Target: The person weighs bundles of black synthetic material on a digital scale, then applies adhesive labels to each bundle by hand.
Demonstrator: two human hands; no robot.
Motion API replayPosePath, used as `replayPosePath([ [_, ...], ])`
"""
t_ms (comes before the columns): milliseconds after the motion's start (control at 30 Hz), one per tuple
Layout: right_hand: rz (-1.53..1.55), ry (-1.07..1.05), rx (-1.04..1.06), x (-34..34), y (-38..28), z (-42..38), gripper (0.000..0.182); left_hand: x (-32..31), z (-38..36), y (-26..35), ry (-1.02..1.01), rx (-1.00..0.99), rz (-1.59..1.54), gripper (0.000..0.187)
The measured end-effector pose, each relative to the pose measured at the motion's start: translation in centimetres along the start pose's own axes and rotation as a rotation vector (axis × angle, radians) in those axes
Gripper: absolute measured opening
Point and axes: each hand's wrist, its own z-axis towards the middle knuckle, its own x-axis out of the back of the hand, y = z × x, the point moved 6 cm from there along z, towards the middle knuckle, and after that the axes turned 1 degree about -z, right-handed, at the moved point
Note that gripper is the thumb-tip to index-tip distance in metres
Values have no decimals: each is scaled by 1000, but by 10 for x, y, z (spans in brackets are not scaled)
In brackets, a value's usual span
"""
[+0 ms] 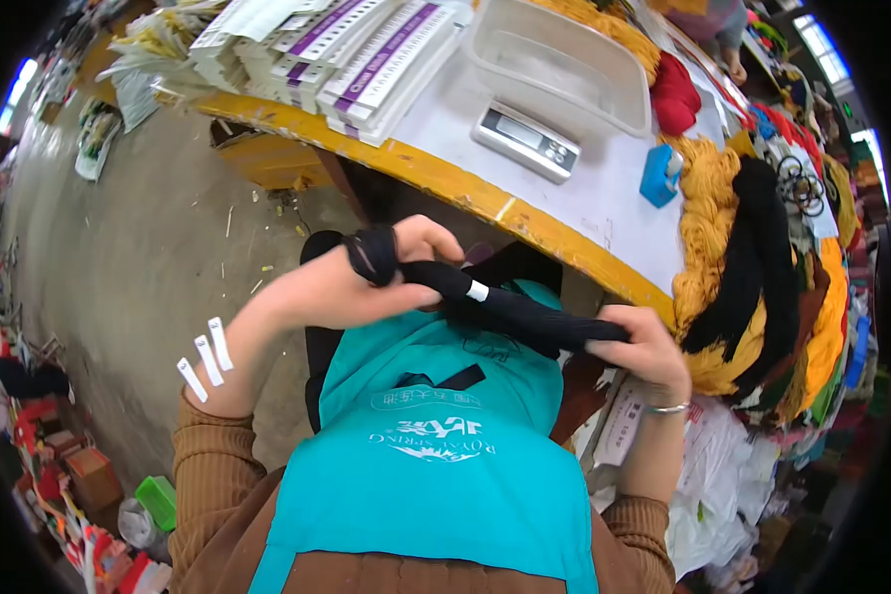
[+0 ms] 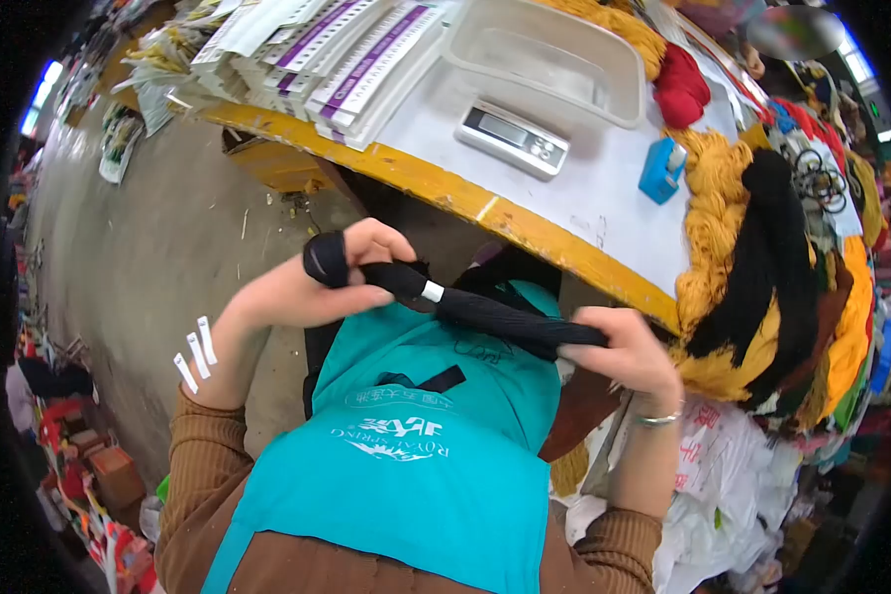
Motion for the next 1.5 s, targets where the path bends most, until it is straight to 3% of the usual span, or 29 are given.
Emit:
replayPosePath([
  [167, 23, 436, -293, 63, 50, -112, 10, 25, 5, -36, -91, 20, -42, 36],
  [333, 179, 693, -427, 90, 137, -217, 7, 56, 9, -60, 24, 19, 67, 35],
  [433, 265, 692, -500, 78, 185, -244, 19, 54, 9, -70, -77, 121, 22, 34],
  [467, 67, 669, -486, 79, 231, -257, 34, 52, 10, -67, -18, 78, 209, 38],
  [500, -141, 642, -480, 73, 242, -258, 46, 48, 10, -64, 14, 159, 135, 40],
  [567, -260, 738, -542, 68, 254, -241, 49, 46, 7, -64, -6, 273, 52, 43],
  [600, -178, 756, -515, 69, 250, -223, 46, 42, 9, -56, 22, 93, -45, 48],
  [667, -18, 774, -328, 57, 192, -156, 42, 30, 12, -41, 34, -163, -149, 63],
  [733, 146, 708, -11, 32, 130, -74, 45, 18, 13, -18, 77, -244, -112, 60],
  [800, 213, 571, 210, -8, 49, 2, 59, 10, 12, 0, 61, -429, 177, 52],
  [867, 159, 361, 415, -60, -40, 58, 70, 1, 6, 19, 172, -406, 474, 47],
  [900, 350, 142, 485, -91, -62, 83, 69, 0, 2, 24, 218, -411, 595, 47],
  [933, 343, 30, 620, -116, -88, 100, 63, 0, -3, 28, 265, -413, 717, 48],
  [967, 306, -45, 597, -134, -111, 108, 44, 3, -11, 34, 317, -396, 801, 48],
  [1033, 490, -195, 507, -158, -134, 124, 25, 19, -31, 33, 424, -342, 938, 48],
  [1067, 463, -109, 671, -158, -155, 128, 12, 32, -42, 31, 460, -349, 813, 55],
  [1133, 338, -241, 498, -146, -187, 130, 14, 52, -62, 21, 566, -458, 526, 64],
  [1167, 404, -217, 640, -135, -220, 125, 15, 62, -67, 8, 519, -507, 484, 74],
  [1233, 226, -178, 739, -99, -272, 119, 22, 62, -77, -18, 573, -333, 308, 79],
  [1300, 147, -141, 784, -70, -343, 95, 26, 60, -71, -35, 518, -351, 218, 78],
  [1333, -134, 203, 641, -50, -385, 85, 26, 59, -65, -52, 488, -319, 111, 78],
  [1367, -159, 223, 807, -31, -409, 79, 26, 59, -54, -72, 464, -261, 55, 91],
  [1500, -404, 393, 1071, 14, -470, 59, 26, 42, -47, -101, 389, -214, -47, 83],
])
